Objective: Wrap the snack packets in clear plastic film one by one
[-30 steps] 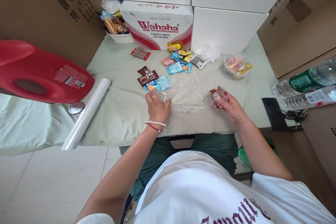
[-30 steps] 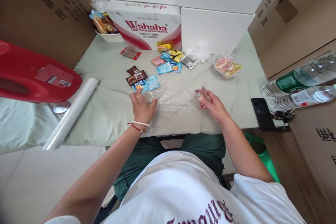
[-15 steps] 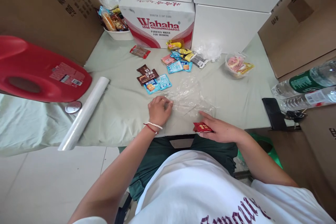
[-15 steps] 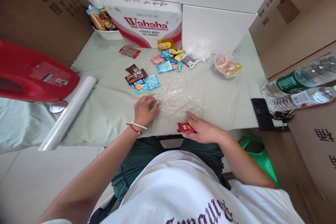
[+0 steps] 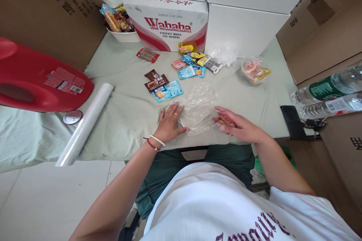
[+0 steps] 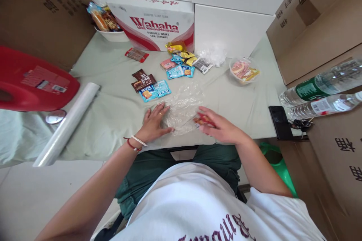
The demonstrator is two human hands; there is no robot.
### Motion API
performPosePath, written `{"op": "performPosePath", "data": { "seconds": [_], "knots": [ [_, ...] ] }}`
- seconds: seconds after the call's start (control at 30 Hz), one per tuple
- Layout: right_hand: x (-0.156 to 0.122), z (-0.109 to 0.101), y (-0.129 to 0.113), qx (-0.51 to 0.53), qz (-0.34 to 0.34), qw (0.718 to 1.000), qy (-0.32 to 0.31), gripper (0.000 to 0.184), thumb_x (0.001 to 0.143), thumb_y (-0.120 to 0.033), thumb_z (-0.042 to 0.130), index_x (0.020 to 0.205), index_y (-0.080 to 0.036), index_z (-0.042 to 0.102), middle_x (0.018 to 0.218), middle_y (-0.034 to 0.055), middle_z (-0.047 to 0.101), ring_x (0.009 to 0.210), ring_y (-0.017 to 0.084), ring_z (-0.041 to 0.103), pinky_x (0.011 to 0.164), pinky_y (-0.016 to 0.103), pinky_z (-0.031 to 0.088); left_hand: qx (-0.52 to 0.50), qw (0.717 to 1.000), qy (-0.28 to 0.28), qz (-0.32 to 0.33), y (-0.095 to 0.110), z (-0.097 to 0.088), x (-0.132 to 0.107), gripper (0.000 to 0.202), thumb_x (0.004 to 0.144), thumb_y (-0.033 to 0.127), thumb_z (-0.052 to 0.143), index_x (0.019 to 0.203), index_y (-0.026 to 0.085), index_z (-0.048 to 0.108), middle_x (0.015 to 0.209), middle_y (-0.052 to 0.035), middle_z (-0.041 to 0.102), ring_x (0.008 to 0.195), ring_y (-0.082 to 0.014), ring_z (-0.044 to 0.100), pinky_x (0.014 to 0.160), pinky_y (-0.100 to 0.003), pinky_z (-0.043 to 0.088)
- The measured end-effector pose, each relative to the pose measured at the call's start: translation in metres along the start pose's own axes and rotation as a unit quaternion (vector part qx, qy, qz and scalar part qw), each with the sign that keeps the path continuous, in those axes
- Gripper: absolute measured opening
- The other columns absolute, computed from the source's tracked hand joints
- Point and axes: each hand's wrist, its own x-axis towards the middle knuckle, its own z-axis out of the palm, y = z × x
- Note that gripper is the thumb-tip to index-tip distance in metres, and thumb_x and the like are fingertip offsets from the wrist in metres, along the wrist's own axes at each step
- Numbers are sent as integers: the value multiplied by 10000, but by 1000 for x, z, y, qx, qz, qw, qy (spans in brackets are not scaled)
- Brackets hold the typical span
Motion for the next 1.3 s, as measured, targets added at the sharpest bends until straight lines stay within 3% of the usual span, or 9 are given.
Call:
{"op": "performPosePath", "data": {
  "seconds": [0.13,0.27,0.37,0.5,0.63,0.77,0.93,1.1,1.3],
  "knots": [
    [37,20,0,-138,-9,988,-72,387,902,-494,729,1163,-209,702,1556,146,516,1533,331,383,1207,472,400,-2,1000,-14,6,-3,-1,0,1059,747,528,803,1637,234,310,1746,-169,229,1629,-359,187,1298,-633,104],
    [43,0,29,-81,56,993,68,445,898,-589,698,1145,-219,672,1157,117,698,1136,290,666,999,441,551,-24,999,-31,12,-7,-7,-1,1089,736,499,812,1642,203,285,1748,-173,218,1636,-344,165,1309,-611,95],
    [23,-34,48,3,107,980,168,461,856,-643,733,1046,-232,649,858,30,672,762,205,638,721,353,567,-37,998,-40,15,-10,-11,-2,1075,739,457,811,1637,181,287,1751,-176,206,1639,-329,153,1315,-596,77],
    [-2,-59,42,-33,104,966,236,437,866,-640,731,991,-236,621,815,23,667,731,200,612,693,338,523,-37,998,-39,29,-13,-10,-2,1066,739,456,813,1635,201,295,1751,-175,207,1640,-333,149,1313,-603,74],
    [9,-38,3,-192,-40,978,72,349,949,-452,674,1230,-251,625,1108,70,719,964,245,653,894,379,514,-28,998,-42,28,-14,-8,-1,1061,736,460,814,1631,209,302,1752,-178,202,1641,-339,141,1311,-603,68],
    [61,3,-22,-394,-106,907,-108,365,967,-261,581,1322,-179,612,1236,152,682,1137,309,623,995,422,465,-26,998,-42,30,-14,-8,0,1119,724,460,827,1649,208,250,1747,-191,213,1638,-351,145,1307,-608,85],
    [115,25,-11,-539,-93,833,-89,541,943,-262,638,1465,-161,543,1449,204,577,1308,388,514,1046,509,422,-52,998,-27,27,-12,-9,0,1258,686,455,859,1681,234,121,1745,-189,223,1631,-362,173,1309,-598,96],
    [115,9,2,-494,-113,857,-91,602,895,-322,706,1460,-175,555,1593,168,458,1398,374,435,1082,486,408,-84,996,-33,15,-13,-14,0,1311,689,496,839,1692,214,44,1764,-184,141,1639,-363,126,1310,-597,92],
    [106,0,-2,-464,-61,884,21,330,990,-479,570,1086,-171,641,1137,146,651,1056,300,562,880,383,448,-89,995,-33,7,-18,-13,2,775,960,461,506,1669,305,235,1770,-94,175,1636,-300,181,1295,-609,142]
  ]
}}
